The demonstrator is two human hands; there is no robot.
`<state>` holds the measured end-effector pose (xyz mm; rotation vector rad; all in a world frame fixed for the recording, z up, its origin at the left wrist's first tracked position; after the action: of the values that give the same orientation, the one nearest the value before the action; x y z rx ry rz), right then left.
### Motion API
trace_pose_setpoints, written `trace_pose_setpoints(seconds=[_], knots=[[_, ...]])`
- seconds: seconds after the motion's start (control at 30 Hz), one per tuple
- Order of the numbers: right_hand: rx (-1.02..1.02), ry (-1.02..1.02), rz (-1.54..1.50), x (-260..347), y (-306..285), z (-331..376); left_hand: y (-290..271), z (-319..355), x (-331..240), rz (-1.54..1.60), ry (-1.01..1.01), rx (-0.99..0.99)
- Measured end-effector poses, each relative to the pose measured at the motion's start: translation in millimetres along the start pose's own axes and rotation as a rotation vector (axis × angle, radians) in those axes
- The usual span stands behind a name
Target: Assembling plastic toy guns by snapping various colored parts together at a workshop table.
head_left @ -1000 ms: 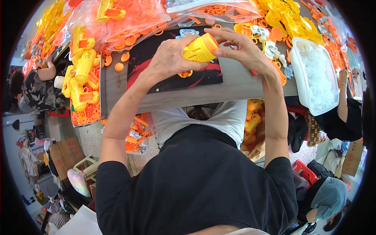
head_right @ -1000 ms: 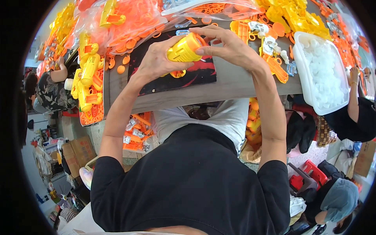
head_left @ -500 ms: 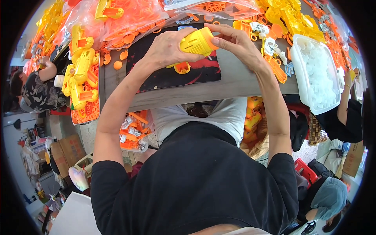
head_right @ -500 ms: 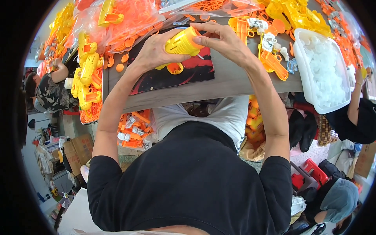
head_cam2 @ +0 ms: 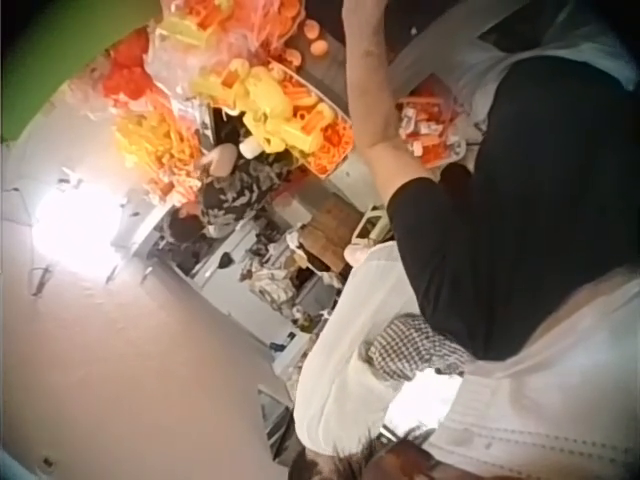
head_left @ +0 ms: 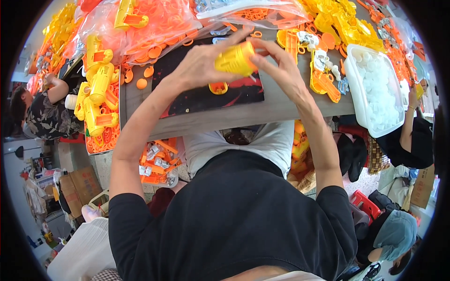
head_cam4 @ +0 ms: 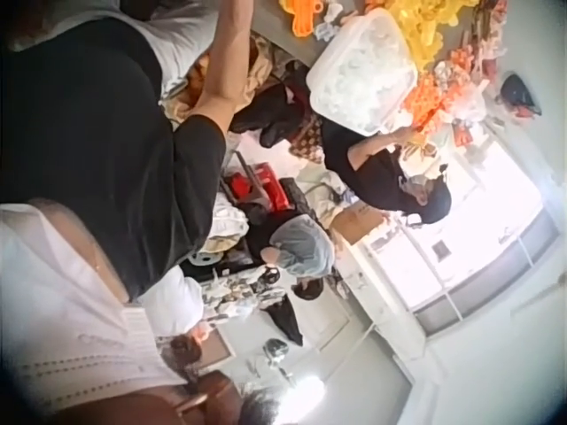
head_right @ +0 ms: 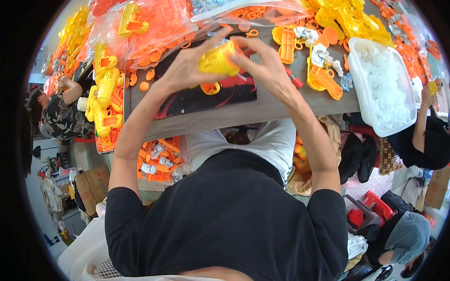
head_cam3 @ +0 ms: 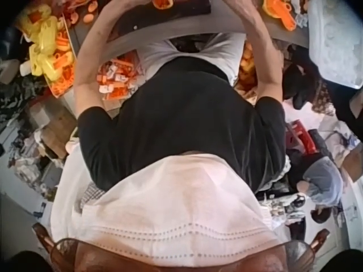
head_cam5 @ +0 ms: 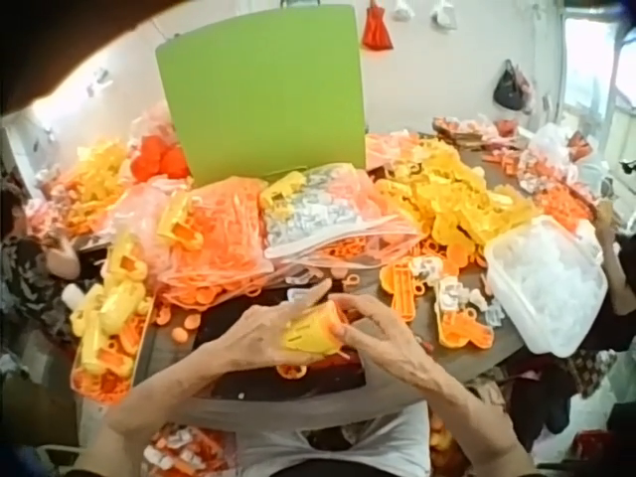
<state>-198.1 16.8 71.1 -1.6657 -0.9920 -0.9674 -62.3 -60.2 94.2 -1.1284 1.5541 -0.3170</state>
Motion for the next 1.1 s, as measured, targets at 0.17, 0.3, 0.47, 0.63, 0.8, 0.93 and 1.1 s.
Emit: trace_pose_setpoints(seconds=[0.17, 0.3, 0.47, 0.63, 0.8, 0.93, 1.1], knots=[[0.029, 0.011, -0.236, 3, 19, 0, 21, 17, -27, -0.285, 0.136, 0.188], [0.172, -0.035, -0.243, 9, 42, -7, 25, 23, -27, -0.202, 0.225, 0.086], [0.068, -0.073, -0.225, 15, 45, -15, 13, 19, -22, -0.156, 0.208, 0.041], [0.124, 0.062, -0.215, 0, 51, -56, -4, 25, -3, -0.067, 0.066, -0.03], [-0.083, -0.161, 0.611, -69, 31, -118, -32, 89, 37, 0.899, -0.432, -0.3], [-0.105, -0.235, 1.082, -122, 41, -151, -19, 148, 56, 1.464, -0.426, -0.505], [-0.067, -0.168, 1.058, -111, 37, -161, 3, 148, 32, 1.913, -0.275, -0.446]])
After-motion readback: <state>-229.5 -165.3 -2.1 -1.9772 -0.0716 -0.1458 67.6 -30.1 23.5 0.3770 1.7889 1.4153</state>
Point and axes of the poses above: each hand's wrist, its own z-axis away from the middle knuckle, its own y-axis out of the palm, x = y × z, the point moved 8 cm from there along -z, towards the middle knuckle, and after that the axes turned 1 degree about z, right-handed, at the moved point
